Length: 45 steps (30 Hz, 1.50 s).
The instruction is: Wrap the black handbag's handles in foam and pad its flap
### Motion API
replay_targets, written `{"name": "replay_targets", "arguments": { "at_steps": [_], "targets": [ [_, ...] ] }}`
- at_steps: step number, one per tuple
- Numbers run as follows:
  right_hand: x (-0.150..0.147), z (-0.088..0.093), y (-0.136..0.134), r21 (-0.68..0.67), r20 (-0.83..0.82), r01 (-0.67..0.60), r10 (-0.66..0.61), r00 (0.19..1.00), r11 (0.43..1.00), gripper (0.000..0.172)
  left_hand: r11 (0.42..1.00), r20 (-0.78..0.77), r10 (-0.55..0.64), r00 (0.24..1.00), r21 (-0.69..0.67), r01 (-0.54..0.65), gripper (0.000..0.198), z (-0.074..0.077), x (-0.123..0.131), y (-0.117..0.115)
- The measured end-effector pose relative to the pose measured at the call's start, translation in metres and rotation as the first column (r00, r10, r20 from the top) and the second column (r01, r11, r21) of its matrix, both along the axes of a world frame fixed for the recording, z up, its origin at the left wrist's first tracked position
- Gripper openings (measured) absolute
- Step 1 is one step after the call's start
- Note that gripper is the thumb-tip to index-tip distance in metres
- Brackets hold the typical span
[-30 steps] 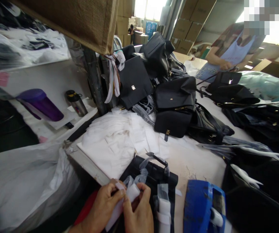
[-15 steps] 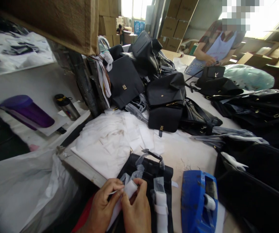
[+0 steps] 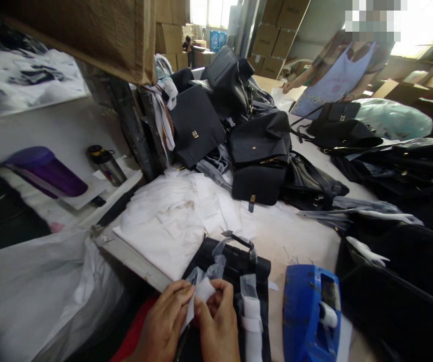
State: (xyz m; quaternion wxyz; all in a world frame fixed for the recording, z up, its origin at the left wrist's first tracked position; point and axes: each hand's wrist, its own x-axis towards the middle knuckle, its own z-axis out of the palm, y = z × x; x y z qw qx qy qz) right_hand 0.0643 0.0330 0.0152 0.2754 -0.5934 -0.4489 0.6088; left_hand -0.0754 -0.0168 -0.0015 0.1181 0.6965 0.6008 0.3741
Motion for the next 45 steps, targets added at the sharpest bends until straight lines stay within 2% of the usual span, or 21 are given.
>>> {"name": "replay_targets", "arguments": {
  "at_steps": [3, 6, 9, 11, 14, 19, 25, 31, 35, 37, 41, 45],
  "targets": [
    [0.004, -0.007, -0.003, -0.006, -0.025, 0.013, -0.013, 1.0, 1.0, 0.041, 1.0, -0.047, -0.014, 0.999, 0.006, 0.015, 0.036, -0.002, 0.001, -0.001],
    [0.006, -0.01, -0.004, 0.006, 0.007, 0.036, -0.036, 0.999, 0.999, 0.05, 0.999, -0.102, -0.036, 0.994, 0.01, 0.037, 0.038, -0.003, 0.002, -0.001],
    [0.004, -0.004, -0.007, 0.023, 0.035, 0.067, -0.068, 0.997, 0.997, 0.055, 1.0, -0.148, -0.027, 0.989, 0.01, 0.029, 0.039, -0.002, 0.0, -0.001],
    [0.003, 0.005, -0.009, 0.049, 0.066, 0.083, -0.086, 0.994, 0.995, 0.045, 0.999, -0.158, -0.032, 0.987, 0.006, 0.034, 0.038, 0.0, -0.002, 0.0],
    [0.002, 0.018, -0.012, 0.072, 0.098, 0.03, -0.037, 0.995, 0.997, 0.033, 0.998, -0.171, -0.054, 0.984, -0.002, 0.055, 0.038, 0.002, -0.003, 0.002],
    [0.001, 0.024, -0.017, 0.077, -0.063, -0.088, 0.093, 0.994, 0.993, 0.043, 0.997, -0.182, -0.059, 0.982, 0.039, 0.067, 0.037, 0.002, -0.002, 0.001],
    [0.0, 0.02, -0.02, 0.137, 0.143, -0.156, 0.136, 0.98, 0.978, 0.039, 0.998, -0.193, -0.055, 0.98, 0.032, 0.062, 0.033, 0.003, 0.001, 0.0],
    [0.006, 0.006, -0.023, 0.156, 0.115, -0.107, 0.09, 0.989, 0.982, 0.038, 0.997, -0.156, -0.07, 0.985, 0.03, 0.076, 0.036, -0.002, 0.001, -0.002],
    [0.011, 0.004, -0.019, 0.118, 0.065, -0.172, 0.165, 0.984, 0.978, 0.034, 0.998, -0.156, -0.061, 0.986, 0.023, 0.065, 0.035, -0.002, -0.001, -0.002],
    [0.013, 0.004, -0.017, 0.079, 0.031, -0.188, 0.186, 0.982, 0.979, 0.033, 0.999, -0.129, -0.047, 0.991, 0.02, 0.05, 0.034, -0.001, 0.0, -0.002],
    [0.013, 0.003, -0.014, 0.04, -0.042, -0.119, 0.121, 0.992, 0.992, 0.031, 0.999, -0.005, -0.02, 1.0, -0.032, 0.02, 0.032, 0.003, 0.001, -0.001],
    [0.01, 0.009, -0.012, 0.03, -0.061, -0.112, 0.114, 0.992, 0.993, 0.029, 0.969, 0.174, 0.036, 0.984, -0.247, 0.008, 0.025, 0.013, -0.002, 0.002]
  ]
}}
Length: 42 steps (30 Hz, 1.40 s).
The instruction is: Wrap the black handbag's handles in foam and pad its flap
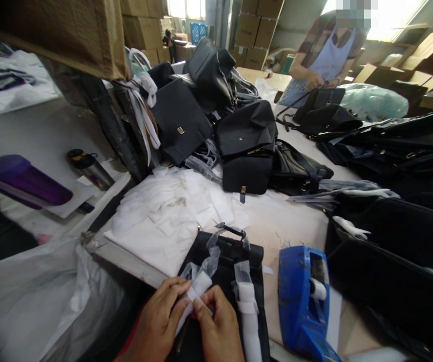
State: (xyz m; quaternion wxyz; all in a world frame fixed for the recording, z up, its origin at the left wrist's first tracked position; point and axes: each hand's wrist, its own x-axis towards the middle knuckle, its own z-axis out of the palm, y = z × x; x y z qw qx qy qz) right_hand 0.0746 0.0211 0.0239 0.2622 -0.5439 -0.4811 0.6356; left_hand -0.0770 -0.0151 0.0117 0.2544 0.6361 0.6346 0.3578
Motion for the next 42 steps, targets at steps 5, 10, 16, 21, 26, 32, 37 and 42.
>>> {"name": "replay_targets", "arguments": {
  "at_steps": [5, 10, 16, 21, 26, 32, 37, 42],
  "targets": [
    [-0.004, 0.012, 0.003, 0.025, 0.112, -0.036, 0.033, 0.993, 0.999, 0.028, 0.903, 0.314, 0.145, 0.938, -0.429, 0.004, 0.014, 0.015, -0.008, 0.016],
    [-0.009, 0.016, 0.003, 0.044, 0.131, -0.027, 0.021, 0.991, 0.999, 0.028, 0.763, 0.588, 0.282, 0.758, -0.616, 0.195, 0.023, 0.018, -0.016, 0.036],
    [-0.01, 0.011, 0.0, -0.013, 0.034, 0.098, -0.097, 0.995, 0.995, 0.027, 0.665, 0.668, 0.416, 0.617, -0.687, 0.295, 0.034, 0.02, -0.021, 0.048],
    [-0.007, 0.003, -0.008, -0.182, -0.241, 0.182, -0.223, 0.945, 0.966, 0.032, 0.694, 0.687, 0.414, 0.597, -0.663, 0.281, 0.03, 0.019, -0.021, 0.046],
    [-0.005, 0.001, -0.014, -0.231, -0.237, 0.15, -0.205, 0.95, 0.961, 0.036, 0.719, 0.722, 0.387, 0.574, -0.626, 0.302, 0.032, 0.019, -0.02, 0.042],
    [-0.005, 0.002, -0.014, -0.255, -0.234, 0.143, -0.204, 0.95, 0.956, 0.038, 0.747, 0.744, 0.37, 0.557, -0.594, 0.298, 0.033, 0.017, -0.018, 0.039],
    [-0.008, 0.002, -0.014, -0.242, -0.197, 0.16, -0.21, 0.958, 0.957, 0.04, 0.757, 0.745, 0.359, 0.562, -0.585, 0.293, 0.033, 0.013, -0.016, 0.036],
    [-0.012, 0.005, -0.013, -0.168, -0.163, 0.155, -0.183, 0.97, 0.973, 0.037, 0.756, 0.75, 0.358, 0.557, -0.583, 0.298, 0.035, 0.012, -0.017, 0.036]
  ]
}}
